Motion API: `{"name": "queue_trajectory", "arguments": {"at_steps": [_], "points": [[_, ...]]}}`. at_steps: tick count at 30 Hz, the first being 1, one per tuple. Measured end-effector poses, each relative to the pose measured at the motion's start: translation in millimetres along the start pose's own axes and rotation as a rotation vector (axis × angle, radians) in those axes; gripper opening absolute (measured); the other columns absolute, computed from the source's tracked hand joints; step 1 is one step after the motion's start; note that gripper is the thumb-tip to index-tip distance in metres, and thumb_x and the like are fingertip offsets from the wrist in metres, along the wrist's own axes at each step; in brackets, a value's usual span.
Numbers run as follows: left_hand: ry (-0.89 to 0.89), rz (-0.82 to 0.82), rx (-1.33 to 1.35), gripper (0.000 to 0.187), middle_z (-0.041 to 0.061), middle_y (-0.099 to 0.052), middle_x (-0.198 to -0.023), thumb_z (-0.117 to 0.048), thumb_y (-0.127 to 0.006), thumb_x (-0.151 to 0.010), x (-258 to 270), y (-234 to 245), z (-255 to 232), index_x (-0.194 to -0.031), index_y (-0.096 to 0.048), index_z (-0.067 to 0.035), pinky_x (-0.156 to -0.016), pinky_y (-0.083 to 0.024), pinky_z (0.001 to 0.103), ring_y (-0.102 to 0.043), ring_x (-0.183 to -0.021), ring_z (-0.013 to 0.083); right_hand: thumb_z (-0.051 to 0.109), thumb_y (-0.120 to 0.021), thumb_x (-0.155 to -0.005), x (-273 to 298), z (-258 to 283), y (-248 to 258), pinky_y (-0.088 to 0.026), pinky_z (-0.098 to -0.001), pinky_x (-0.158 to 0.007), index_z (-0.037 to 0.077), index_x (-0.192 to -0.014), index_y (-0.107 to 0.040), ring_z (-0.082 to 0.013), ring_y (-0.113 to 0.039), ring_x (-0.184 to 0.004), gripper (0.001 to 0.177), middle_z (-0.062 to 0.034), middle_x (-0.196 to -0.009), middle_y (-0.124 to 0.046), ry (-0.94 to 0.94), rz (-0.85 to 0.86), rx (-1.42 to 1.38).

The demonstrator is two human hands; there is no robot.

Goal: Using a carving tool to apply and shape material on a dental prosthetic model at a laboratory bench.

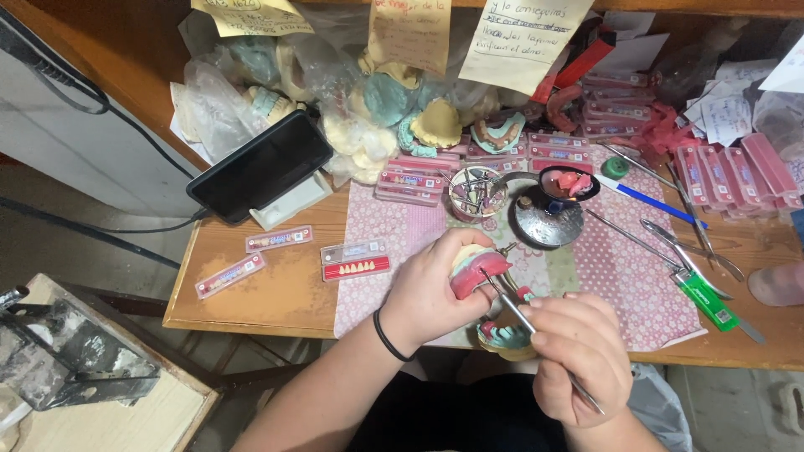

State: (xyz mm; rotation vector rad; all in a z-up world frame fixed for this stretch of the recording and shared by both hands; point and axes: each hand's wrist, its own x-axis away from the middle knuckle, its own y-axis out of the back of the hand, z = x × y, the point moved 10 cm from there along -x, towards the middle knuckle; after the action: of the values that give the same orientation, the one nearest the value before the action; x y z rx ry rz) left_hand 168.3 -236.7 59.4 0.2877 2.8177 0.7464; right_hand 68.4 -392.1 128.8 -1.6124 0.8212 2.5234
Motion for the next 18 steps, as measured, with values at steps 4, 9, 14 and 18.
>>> {"name": "queue_trajectory", "arguments": {"at_steps": [4,9,14,18], "points": [[-0.014,-0.007,0.005,0.05,-0.002,-0.073,-0.124,-0.036,-0.074,-0.079,0,0,-2,-0.124,-0.056,-0.022,-0.089,-0.056,0.04,-0.073,-0.112,0.026,0.023,-0.047,-0.101,-1,5,-3,-0.053,-0.0485,-0.093,0.009,-0.093,-0.063,-0.0355,-0.079,-0.093,0.023,-0.0183,-0.099,-0.076,0.028,0.049,0.002],[0.009,0.002,-0.003,0.05,-0.002,-0.073,-0.122,-0.04,-0.071,-0.08,0,-1,0,-0.124,-0.056,-0.024,-0.087,-0.055,0.04,-0.074,-0.109,0.0263,0.024,-0.047,-0.102,0,7,-2,-0.054,-0.048,-0.093,0.009,-0.095,-0.064,-0.0335,-0.08,-0.094,0.024,-0.0174,-0.102,-0.076,0.034,0.032,-0.009],[0.013,0.004,0.0,0.048,-0.003,-0.074,-0.119,-0.038,-0.071,-0.081,0,0,-2,-0.123,-0.056,-0.024,-0.084,-0.057,0.041,-0.075,-0.105,0.0261,0.022,-0.049,-0.101,2,9,-2,-0.053,-0.0496,-0.096,0.01,-0.096,-0.065,-0.0329,-0.079,-0.095,0.021,-0.0168,-0.102,-0.076,0.024,0.053,0.024],[0.021,0.014,-0.004,0.047,-0.002,-0.074,-0.12,-0.039,-0.071,-0.082,-1,0,-3,-0.124,-0.055,-0.023,-0.084,-0.056,0.042,-0.074,-0.107,0.0269,0.023,-0.048,-0.101,-2,11,-2,-0.052,-0.049,-0.095,0.01,-0.096,-0.066,-0.0325,-0.079,-0.094,0.023,-0.0159,-0.102,-0.076,0.04,0.07,0.032]]}}
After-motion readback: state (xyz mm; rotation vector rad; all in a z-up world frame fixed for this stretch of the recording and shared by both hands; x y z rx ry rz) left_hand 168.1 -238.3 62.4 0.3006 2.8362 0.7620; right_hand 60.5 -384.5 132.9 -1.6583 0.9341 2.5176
